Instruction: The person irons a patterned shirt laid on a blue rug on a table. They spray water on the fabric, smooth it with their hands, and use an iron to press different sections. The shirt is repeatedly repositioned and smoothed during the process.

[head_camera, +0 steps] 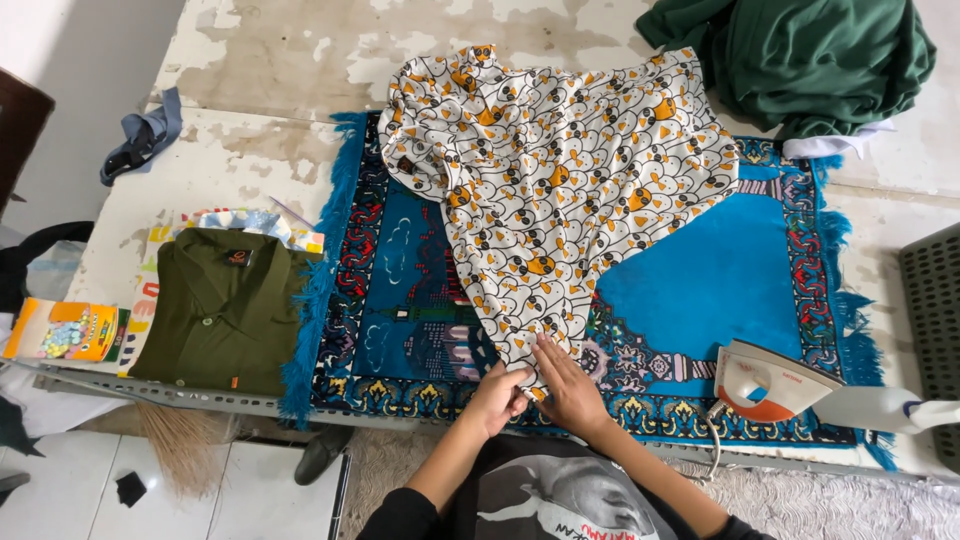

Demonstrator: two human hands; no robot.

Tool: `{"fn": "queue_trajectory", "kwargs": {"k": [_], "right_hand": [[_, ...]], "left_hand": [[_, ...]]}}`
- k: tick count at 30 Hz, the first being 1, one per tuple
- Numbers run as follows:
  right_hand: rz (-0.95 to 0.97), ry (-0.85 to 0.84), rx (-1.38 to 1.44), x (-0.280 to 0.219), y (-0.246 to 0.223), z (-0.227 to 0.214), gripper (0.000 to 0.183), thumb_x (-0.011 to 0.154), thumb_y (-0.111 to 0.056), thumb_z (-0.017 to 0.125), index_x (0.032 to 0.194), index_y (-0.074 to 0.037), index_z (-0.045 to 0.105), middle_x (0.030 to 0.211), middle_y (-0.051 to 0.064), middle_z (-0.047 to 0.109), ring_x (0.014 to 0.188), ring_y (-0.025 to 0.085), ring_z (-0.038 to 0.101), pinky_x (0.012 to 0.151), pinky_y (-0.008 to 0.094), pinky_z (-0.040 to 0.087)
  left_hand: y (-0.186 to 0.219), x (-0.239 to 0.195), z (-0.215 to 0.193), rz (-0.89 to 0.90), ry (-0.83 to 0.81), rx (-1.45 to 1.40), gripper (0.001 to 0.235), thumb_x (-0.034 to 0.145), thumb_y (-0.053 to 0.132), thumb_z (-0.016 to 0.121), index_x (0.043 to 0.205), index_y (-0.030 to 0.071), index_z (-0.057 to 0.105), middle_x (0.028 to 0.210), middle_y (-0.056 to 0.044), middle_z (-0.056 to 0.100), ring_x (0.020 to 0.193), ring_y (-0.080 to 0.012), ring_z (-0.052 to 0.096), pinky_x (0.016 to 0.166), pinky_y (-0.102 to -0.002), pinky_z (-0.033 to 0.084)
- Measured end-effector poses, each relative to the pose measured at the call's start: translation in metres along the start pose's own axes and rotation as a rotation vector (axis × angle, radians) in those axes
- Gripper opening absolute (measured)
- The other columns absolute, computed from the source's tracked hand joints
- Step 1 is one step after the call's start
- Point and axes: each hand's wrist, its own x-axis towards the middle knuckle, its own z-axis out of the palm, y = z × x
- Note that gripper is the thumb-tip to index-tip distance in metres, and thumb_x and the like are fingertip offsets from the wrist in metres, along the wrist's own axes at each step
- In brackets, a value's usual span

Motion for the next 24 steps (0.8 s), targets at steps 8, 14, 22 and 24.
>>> {"fn": "queue_trajectory", "kwargs": {"k": [8, 14, 22, 24], "right_hand": [[-0.069, 0.023, 0.040, 0.006, 0.004, -0.005, 0.056, 0.091, 0.005, 0.041, 0.142, -0.007, 0.060, 0.144, 0.016, 0.060, 0.132, 0.033, 0.057, 0.104, 0.042, 0.050], [0.018, -0.201, 0.235, 0.012, -0.013, -0.027, 0.069, 0.080, 0.014, 0.041, 0.144, -0.006, 0.055, 0.148, 0.018, 0.054, 0.136, 0.036, 0.051, 0.106, 0.049, 0.049], [0.229, -0.448, 0.813, 0.066, -0.057, -0.114, 0.066, 0.089, 0.006, 0.037, 0.154, -0.003, 0.036, 0.163, 0.020, 0.031, 0.153, 0.037, 0.028, 0.124, 0.053, 0.024], [0.188, -0.593, 0.841, 0.076, -0.069, -0.130, 0.052, 0.101, -0.006, 0.040, 0.153, -0.012, 0.043, 0.163, 0.013, 0.035, 0.151, 0.032, 0.035, 0.120, 0.049, 0.031]], "left_hand": [[0.040, 0.014, -0.020, -0.173, 0.004, 0.080, 0.066, 0.087, 0.047, 0.077, 0.133, 0.012, 0.045, 0.111, -0.015, 0.051, 0.043, -0.0159, 0.051, 0.033, -0.024, 0.034], [0.104, 0.017, 0.006, -0.142, 0.219, 0.032, 0.058, 0.090, 0.047, 0.071, 0.126, 0.004, 0.059, 0.096, -0.008, 0.062, 0.076, -0.0224, 0.063, 0.065, -0.031, 0.047], [0.141, 0.037, 0.016, 0.015, 0.044, -0.339, 0.057, 0.095, 0.036, 0.059, 0.143, 0.005, 0.057, 0.135, -0.019, 0.063, 0.125, -0.0350, 0.059, 0.104, -0.049, 0.049], [0.158, 0.021, 0.023, 0.044, 0.030, -0.314, 0.069, 0.087, 0.044, 0.060, 0.143, 0.005, 0.054, 0.137, -0.023, 0.060, 0.128, -0.0409, 0.056, 0.105, -0.054, 0.046]]}}
